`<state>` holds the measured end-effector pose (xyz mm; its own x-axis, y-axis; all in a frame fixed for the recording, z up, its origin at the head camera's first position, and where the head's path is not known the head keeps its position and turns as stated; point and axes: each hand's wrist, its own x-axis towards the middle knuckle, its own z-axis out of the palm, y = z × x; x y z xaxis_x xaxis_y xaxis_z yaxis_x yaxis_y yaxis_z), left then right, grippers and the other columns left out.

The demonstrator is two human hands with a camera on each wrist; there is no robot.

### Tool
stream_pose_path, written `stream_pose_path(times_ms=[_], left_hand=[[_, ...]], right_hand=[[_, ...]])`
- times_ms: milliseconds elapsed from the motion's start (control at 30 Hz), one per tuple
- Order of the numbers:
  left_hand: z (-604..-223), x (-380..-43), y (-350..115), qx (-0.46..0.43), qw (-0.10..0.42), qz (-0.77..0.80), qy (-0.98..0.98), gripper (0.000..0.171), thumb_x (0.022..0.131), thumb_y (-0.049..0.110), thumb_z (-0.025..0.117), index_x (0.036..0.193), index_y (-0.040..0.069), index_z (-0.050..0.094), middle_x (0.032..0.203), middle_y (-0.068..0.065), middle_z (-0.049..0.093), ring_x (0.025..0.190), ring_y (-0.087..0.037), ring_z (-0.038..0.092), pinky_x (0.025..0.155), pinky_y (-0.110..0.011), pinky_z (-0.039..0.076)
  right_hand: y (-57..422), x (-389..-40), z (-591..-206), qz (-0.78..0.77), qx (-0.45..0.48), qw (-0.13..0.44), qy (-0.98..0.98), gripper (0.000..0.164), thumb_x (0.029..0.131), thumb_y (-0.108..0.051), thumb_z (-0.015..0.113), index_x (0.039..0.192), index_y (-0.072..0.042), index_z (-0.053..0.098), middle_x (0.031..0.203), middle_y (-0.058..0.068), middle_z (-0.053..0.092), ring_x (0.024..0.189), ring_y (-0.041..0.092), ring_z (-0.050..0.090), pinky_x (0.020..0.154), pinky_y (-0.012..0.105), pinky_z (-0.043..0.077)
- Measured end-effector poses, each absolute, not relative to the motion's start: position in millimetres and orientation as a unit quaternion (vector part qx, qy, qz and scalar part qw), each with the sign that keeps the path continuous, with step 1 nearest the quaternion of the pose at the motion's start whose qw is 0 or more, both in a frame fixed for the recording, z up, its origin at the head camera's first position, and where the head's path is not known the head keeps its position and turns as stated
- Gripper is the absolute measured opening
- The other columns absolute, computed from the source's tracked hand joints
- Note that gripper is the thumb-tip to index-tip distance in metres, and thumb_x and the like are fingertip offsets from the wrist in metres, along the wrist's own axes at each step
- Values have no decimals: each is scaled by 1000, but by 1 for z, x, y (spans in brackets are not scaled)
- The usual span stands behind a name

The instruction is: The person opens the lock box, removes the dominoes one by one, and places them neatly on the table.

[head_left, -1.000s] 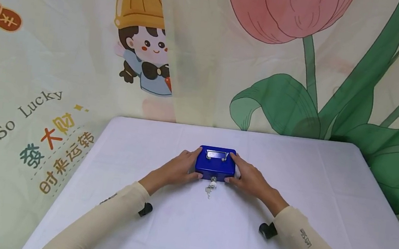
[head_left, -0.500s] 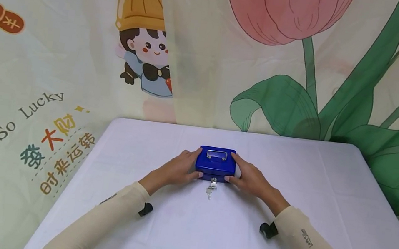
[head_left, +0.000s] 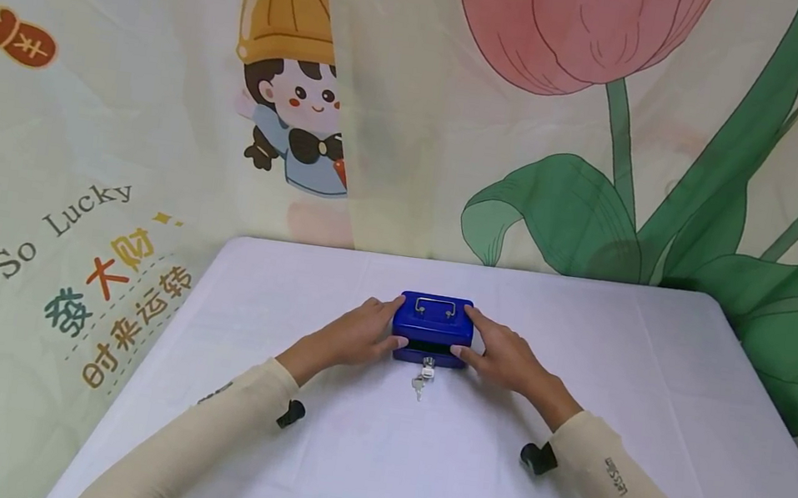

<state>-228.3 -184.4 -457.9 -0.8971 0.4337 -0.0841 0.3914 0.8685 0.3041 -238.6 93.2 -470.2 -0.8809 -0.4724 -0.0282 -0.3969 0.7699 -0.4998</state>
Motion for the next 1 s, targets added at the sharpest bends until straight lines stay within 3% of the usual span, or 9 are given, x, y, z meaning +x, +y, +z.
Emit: stream_pose_path(times_ms=[600,1000], left_hand=[[-454,-233,-188,220,74,140,963,74,106,49,41,160,5,19,150,-23,45,139,-34,43,115,-48,39],[-450,-238,-187,210,77,142,964,72,107,51,36,160,5,19,153,-22,43,141,-34,41,117,-50,37]], right_hand=[[95,-244,-459,-227,-245,27,942,71,98,-47,61,153,-7,40,157,18,41,140,38,46,109,58,43],[96,-253,-453,-231,-239,40,942,70,98,-49,59,152,-8,42,152,16,49,139,37,48,110,56,43]])
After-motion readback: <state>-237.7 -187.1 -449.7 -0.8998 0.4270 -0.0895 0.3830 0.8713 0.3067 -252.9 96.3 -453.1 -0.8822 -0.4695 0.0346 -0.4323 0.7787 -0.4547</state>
